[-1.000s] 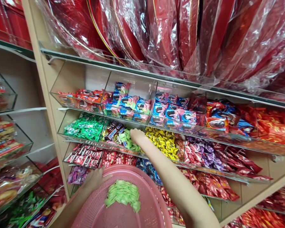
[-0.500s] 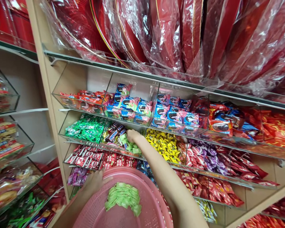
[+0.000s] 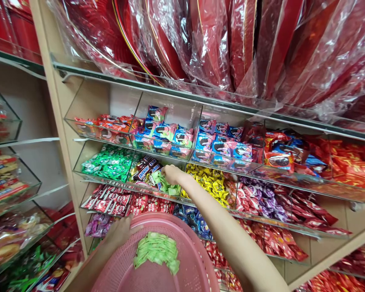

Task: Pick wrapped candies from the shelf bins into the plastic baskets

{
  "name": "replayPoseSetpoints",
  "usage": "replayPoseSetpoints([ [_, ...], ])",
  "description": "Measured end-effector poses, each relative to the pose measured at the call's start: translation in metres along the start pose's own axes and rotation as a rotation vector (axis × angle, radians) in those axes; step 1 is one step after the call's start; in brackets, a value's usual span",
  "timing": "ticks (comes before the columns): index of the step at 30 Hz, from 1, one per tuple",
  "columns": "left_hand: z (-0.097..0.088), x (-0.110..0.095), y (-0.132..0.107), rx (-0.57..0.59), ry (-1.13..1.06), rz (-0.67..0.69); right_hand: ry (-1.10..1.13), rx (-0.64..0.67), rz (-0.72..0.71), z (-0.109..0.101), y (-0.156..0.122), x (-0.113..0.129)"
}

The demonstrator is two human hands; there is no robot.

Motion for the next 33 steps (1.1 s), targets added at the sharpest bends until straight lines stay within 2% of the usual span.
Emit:
replayPoseSetpoints([
  [3, 0.001, 0.001, 0.0, -0.007, 0.005, 0.007, -0.046, -0.01, 0.012, -0.004, -0.005, -0.003],
  [10, 0.003, 0.001, 0.001, -0.01, 0.002, 0.009, -0.135, 0.206, 0.077, 0.007, -0.019, -0.003],
  [13, 0.003, 0.001, 0.001, -0.009, 0.001, 0.008, -0.11, 0.178, 0.039, 0.011, -0.017, -0.001],
  [20, 0.003, 0.002, 0.002, -0.011, -0.004, 0.006, -0.116, 0.012, -0.057, 0.006, -0.013, 0.0],
  [23, 0.003, 0.002, 0.002, 0.003, -0.004, -0.008, -0.132, 0.005, -0.074, 0.005, -0.013, 0.0],
  [29, 0.004, 0.002, 0.003, 0.0, -0.011, 0.0, -0.172, 0.074, -0.09, 0.014, -0.015, 0.0],
  [33, 0.003, 0.002, 0.003, -0.006, -0.004, -0.004, -0.179, 0.029, -0.086, 0.012, -0.022, 0.001],
])
Point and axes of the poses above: each hand's wrist, its own y-axis towards the middle knuckle, its own z-axis out of the palm, x = y × z, the point moved 8 cm from there along y, towards the middle knuckle, and after that the axes turned 3 degrees about -y, right-handed, at the moved point
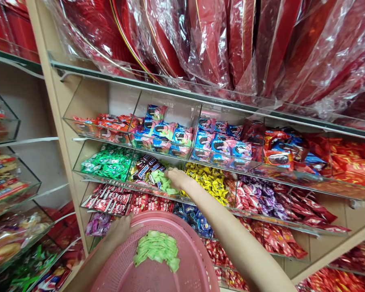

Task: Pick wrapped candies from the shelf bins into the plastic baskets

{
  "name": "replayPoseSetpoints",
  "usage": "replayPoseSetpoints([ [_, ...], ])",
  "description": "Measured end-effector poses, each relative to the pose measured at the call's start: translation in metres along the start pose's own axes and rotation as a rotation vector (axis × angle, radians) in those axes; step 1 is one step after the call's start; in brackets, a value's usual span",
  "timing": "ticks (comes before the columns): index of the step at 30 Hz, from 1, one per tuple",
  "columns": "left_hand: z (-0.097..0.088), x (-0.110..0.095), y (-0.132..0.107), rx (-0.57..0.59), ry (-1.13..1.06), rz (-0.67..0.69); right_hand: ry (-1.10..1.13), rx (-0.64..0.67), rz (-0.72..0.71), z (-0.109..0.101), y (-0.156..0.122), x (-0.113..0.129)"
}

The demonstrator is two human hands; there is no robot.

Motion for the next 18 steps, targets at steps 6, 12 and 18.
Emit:
replayPoseSetpoints([
  [6, -0.0009, -0.0004, -0.0008, 0.003, 0.007, -0.003, -0.03, -0.06, -0.024, -0.0012, -0.005, 0.0017],
  [12, -0.0003, 0.0001, -0.0002, -0.012, 0.015, 0.003, -0.048, -0.126, -0.072, -0.0004, -0.0057, 0.0002],
  [18, -0.0008, -0.0009, -0.0016, 0.009, 0.021, -0.007, -0.045, -0.119, -0.134, 0.0038, -0.0075, 0.0046],
])
Point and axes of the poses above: each hand's wrist, its own y-axis towards the middle knuckle, its own z-axis out of the palm, x = y × z, the point moved 8 cm from there along y, towards the middle knuckle, and after that the axes turned 3 degrees about -y, right-handed, at the moved point
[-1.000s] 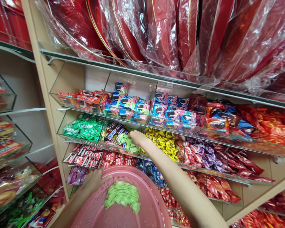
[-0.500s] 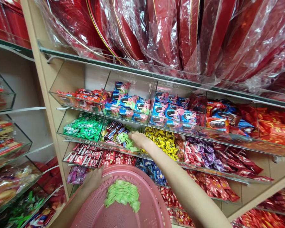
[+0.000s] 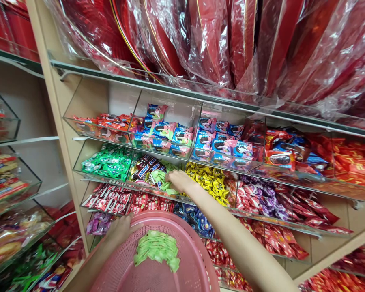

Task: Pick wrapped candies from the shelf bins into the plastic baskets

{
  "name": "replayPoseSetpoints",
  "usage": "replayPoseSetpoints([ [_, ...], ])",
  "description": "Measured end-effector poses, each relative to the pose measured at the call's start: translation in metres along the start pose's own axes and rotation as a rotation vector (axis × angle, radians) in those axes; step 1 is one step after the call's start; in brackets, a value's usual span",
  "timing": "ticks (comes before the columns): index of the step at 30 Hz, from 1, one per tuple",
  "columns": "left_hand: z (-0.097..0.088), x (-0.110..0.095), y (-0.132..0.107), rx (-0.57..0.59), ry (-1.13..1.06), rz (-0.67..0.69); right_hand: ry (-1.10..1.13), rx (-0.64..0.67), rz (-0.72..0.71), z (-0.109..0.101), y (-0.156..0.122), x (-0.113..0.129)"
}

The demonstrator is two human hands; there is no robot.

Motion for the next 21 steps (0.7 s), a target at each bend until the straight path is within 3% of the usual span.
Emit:
replayPoseSetpoints([
  [9, 0.002, 0.0, 0.002, -0.024, -0.004, 0.02, 0.217, -0.245, 0.054, -0.026, 0.004, -0.013],
  [14, 0.003, 0.001, 0.002, -0.022, -0.006, 0.027, 0.113, -0.162, 0.171, -0.012, 0.013, -0.004],
  [21, 0.004, 0.002, 0.003, -0.009, -0.006, 0.015, 0.003, -0.135, 0.18, 0.001, 0.015, 0.011],
])
Point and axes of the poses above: each hand's wrist, its own y-axis towards the middle knuckle, its own z-axis out of the palm, x = y × z, the point moved 8 cm from there along y, towards the middle knuckle, and after that the axes turned 3 degrees about -y, right-handed, at the moved point
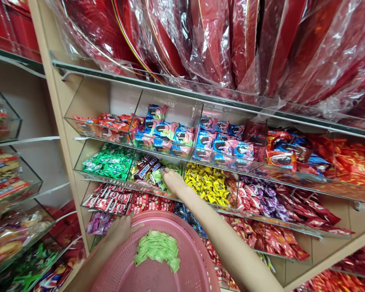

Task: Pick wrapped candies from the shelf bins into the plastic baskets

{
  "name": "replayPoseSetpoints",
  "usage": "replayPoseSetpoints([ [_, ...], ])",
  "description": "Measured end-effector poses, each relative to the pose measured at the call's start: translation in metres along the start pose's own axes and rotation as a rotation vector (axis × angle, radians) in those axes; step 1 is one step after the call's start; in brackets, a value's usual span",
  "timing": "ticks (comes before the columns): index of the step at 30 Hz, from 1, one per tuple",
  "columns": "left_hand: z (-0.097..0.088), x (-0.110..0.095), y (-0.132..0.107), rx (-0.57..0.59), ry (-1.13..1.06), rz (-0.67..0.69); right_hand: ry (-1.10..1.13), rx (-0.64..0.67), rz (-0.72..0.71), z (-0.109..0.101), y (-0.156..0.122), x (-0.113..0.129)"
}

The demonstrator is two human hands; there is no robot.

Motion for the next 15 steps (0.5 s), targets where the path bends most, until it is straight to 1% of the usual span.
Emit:
replayPoseSetpoints([
  [2, 0.0, 0.0, 0.001, -0.003, -0.002, -0.002, 0.011, 0.0, -0.007, 0.001, -0.001, 0.0],
  [5, 0.0, 0.0, 0.001, -0.009, -0.005, 0.003, 0.085, -0.001, -0.015, 0.002, 0.0, -0.003],
  [9, -0.001, -0.001, 0.001, -0.029, -0.003, 0.019, 0.179, -0.011, 0.055, 0.004, -0.001, -0.015],
  [11, -0.002, -0.001, 0.001, -0.033, -0.001, 0.019, 0.19, -0.007, 0.071, 0.003, -0.001, -0.017],
  [15, -0.002, -0.002, 0.0, -0.015, -0.009, 0.02, 0.165, 0.0, 0.047, -0.004, 0.0, -0.012],
])
Point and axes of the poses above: each hand's wrist, its own y-axis towards the middle knuckle, its own z-axis out of the palm, x = y × z, the point moved 8 cm from there along y, towards the middle knuckle, and after that the axes turned 3 degrees about -y, right-handed, at the moved point
